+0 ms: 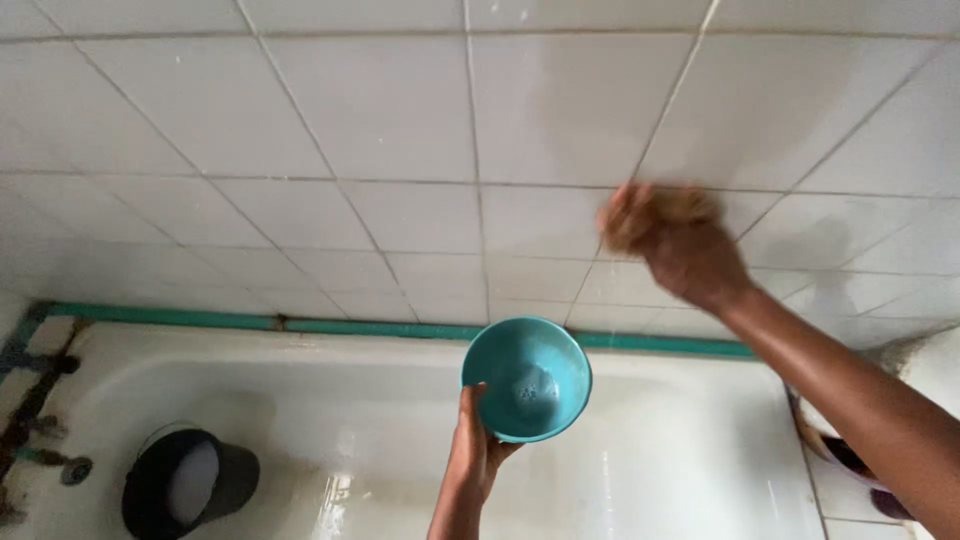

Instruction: Scrubbing the wall tiles and the edge of a bathtub with a cloth and soapy water.

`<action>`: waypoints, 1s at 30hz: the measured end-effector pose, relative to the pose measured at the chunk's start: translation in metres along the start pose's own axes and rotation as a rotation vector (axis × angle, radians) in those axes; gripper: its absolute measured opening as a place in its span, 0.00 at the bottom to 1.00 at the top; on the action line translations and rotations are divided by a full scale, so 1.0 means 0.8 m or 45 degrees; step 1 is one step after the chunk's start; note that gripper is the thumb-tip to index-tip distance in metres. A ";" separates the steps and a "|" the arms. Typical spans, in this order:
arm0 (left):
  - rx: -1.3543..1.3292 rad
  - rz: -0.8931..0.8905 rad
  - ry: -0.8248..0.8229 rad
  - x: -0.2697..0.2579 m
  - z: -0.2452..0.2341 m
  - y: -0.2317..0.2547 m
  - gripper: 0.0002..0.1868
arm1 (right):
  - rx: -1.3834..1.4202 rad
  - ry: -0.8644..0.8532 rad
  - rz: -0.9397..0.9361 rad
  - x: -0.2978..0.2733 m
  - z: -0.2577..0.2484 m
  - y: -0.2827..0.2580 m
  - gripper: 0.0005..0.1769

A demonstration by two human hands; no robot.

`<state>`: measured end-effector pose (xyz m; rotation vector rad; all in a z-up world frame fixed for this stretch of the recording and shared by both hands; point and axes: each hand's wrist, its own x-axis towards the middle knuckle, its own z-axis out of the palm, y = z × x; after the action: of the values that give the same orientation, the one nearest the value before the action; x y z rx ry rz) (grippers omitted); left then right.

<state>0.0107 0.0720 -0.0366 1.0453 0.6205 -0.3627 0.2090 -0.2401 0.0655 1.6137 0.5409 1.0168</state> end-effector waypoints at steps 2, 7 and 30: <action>0.023 -0.008 -0.035 -0.008 0.037 0.020 0.52 | 0.650 0.092 0.340 0.024 0.004 0.068 0.27; 0.074 -0.011 -0.115 -0.012 0.098 0.031 0.52 | 1.276 0.251 1.154 -0.003 0.154 0.118 0.42; 0.090 -0.021 -0.042 -0.028 0.182 0.026 0.53 | 1.269 0.179 1.405 -0.047 0.106 0.127 0.40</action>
<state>0.0491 -0.0475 0.0437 1.1001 0.5903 -0.4177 0.2435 -0.3463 0.1461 2.8797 0.1906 1.8276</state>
